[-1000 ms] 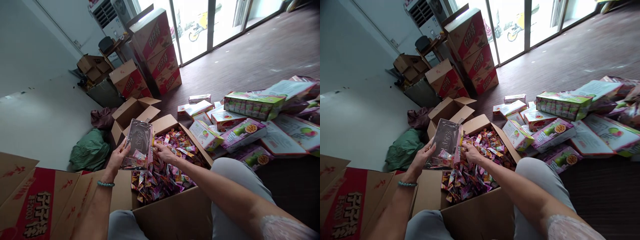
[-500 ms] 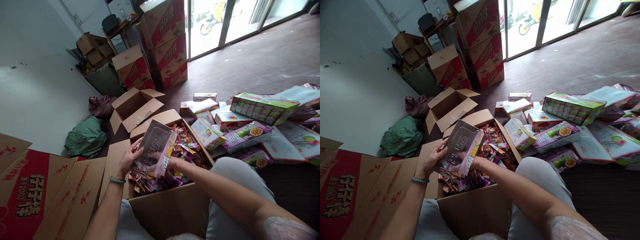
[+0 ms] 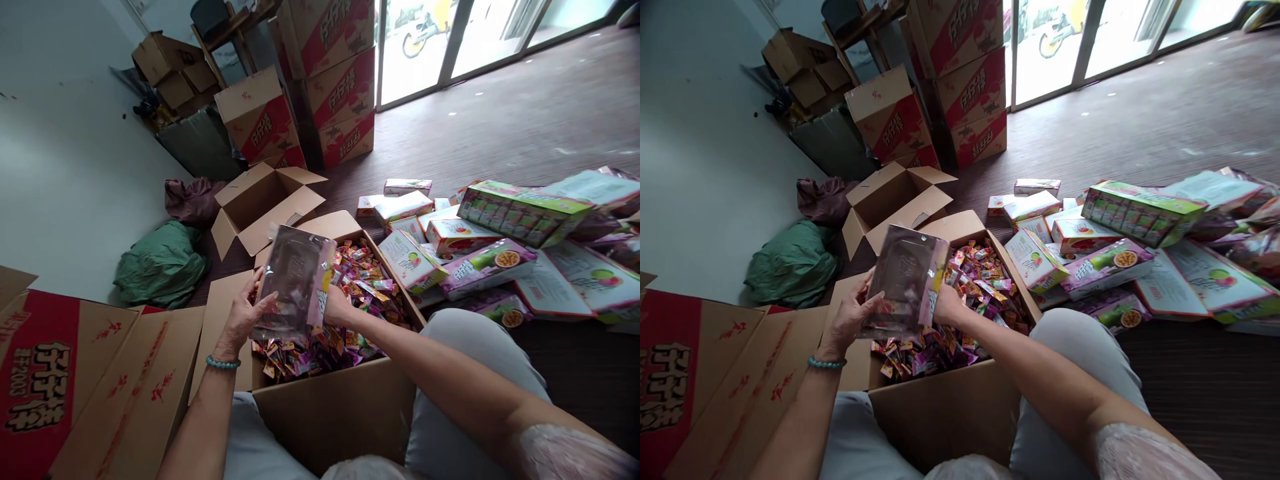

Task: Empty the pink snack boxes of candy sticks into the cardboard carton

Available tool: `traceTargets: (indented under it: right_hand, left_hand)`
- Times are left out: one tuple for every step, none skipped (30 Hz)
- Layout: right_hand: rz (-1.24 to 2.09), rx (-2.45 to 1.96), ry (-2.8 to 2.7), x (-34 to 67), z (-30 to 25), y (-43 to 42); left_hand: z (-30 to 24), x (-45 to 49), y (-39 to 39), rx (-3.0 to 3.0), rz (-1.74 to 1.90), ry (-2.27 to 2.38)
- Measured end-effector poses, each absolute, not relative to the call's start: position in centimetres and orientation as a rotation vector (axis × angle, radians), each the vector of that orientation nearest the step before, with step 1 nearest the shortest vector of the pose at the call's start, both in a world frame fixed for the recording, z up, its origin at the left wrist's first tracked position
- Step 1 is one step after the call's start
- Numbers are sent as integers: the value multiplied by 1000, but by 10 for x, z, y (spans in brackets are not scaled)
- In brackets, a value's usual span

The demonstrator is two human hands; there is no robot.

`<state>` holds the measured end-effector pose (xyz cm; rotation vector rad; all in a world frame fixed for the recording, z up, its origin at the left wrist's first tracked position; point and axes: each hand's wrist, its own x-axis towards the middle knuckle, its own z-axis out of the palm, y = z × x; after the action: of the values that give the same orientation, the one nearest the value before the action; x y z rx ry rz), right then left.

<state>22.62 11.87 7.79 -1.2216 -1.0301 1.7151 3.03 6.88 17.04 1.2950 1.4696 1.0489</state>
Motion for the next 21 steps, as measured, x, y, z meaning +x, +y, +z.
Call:
traceTargets:
  right_hand:
    - [1659,-1254,-1154,229,79,121]
    - [1565,-1297,-1334,231,81,123]
    - [1430,-1349,-1546,235,82,124]
    - [1257,-1408,-1759,238,83,126]
    - [1063,-1472,-1943,242,84,128]
    - [889,-1542,-2071,246,84,130]
    - [762,-1611,-2133,250,84,132]
    - [656,-1668,-2166,254,84,134]
    - [565,-1697,-2198,256,84,135]
    - [487,-1697,-2230,257,83,136]
    - [417,-1664,-2258,256,82,135]
    - [353,-1597,-2280,254,81,133]
    - [304,-1501,-2290,249,79,129]
    - [285,-1392,-2289,243,78,124]
    - [296,-1277,-2276,237,77,119]
    - [338,-1165,-2257,230,76,112]
    - [408,-1065,-2241,224,76,107]
    - [496,-986,-2226,220,76,102]
    - [599,-927,-2213,216,76,99]
    - [717,-877,-2202,214,77,97]
    - [858,-829,-2188,213,78,96]
  left_hand:
    - [169,22,67,1299,1097,1510]
    - [168,15,65,1302,1130,1544]
    - [166,8,63,1300,1149,1569]
    - [164,3,61,1292,1164,1582]
    - [163,-2,58,1274,1181,1579]
    - [161,-6,55,1245,1211,1563]
    - [160,-11,52,1210,1249,1536]
    - [160,-15,49,1170,1298,1511]
    - [159,-19,46,1131,1351,1492]
    - [160,-23,43,1103,1392,1478]
    - [160,-26,40,1084,1420,1467]
    - [159,-28,38,1069,1434,1452]
    - [158,-29,36,1055,1430,1428]
    - [156,-28,35,1038,1419,1400]
    - [154,-26,35,1019,1401,1367]
    - [150,-23,34,991,1383,1337]
    - [146,-19,34,960,1366,1309]
    - [142,-15,35,933,1348,1283]
    - [138,-10,35,912,1333,1256]
    - [135,-5,36,900,1317,1231]
    - [132,0,37,901,1297,1209]
